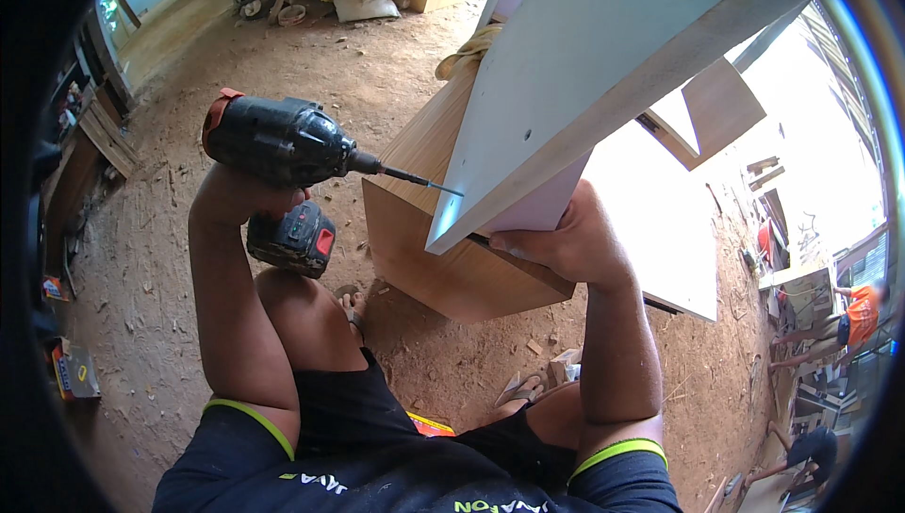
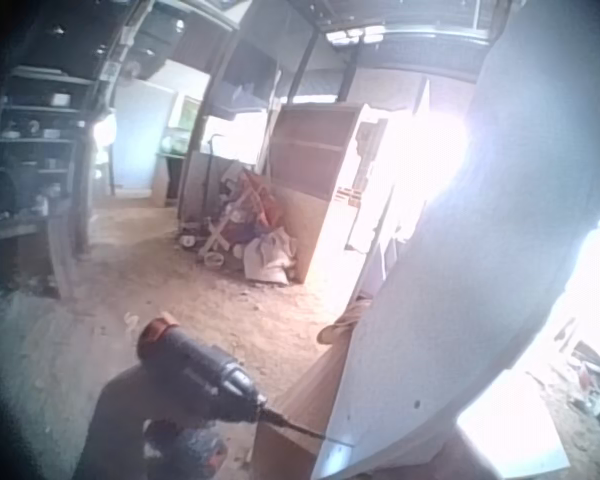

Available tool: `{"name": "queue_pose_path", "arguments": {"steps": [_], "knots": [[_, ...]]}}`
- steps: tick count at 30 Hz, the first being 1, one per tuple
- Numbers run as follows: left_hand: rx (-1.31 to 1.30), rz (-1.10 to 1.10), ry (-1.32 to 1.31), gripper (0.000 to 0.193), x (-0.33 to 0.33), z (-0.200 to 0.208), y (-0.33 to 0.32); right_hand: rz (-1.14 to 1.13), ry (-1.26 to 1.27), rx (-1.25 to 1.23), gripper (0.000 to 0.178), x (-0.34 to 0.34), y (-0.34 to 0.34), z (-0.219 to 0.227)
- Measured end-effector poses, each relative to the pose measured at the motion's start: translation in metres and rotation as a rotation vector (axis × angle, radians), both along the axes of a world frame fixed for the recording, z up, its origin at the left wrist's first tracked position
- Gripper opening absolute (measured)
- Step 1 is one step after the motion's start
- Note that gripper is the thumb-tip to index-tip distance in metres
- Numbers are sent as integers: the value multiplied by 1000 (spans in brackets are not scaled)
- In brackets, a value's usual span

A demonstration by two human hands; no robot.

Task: The person assembles a white cabinet by aligning panels and driving screws with a cordless drill. They repeatedly pick up screws, position the drill, and fasten joints while seated on the floor.

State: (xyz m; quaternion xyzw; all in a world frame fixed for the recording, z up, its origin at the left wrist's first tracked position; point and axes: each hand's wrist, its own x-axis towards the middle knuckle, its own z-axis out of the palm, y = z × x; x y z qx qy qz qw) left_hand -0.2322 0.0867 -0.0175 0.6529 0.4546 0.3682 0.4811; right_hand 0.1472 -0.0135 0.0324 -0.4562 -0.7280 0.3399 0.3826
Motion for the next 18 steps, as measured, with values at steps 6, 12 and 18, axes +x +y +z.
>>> {"name": "queue_pose_path", "arguments": {"steps": [6,12,18], "knots": [[7,10,-28,41,1,1,-2,-13,-1,-4,37,-1,-1,1],[9,19,-29,40,4,3,-4,-10,-5,-12,36,-1,-1,1],[-37,-3,-11,44,6,5,-3,-4,24,-22,36,-2,0,0]]}}
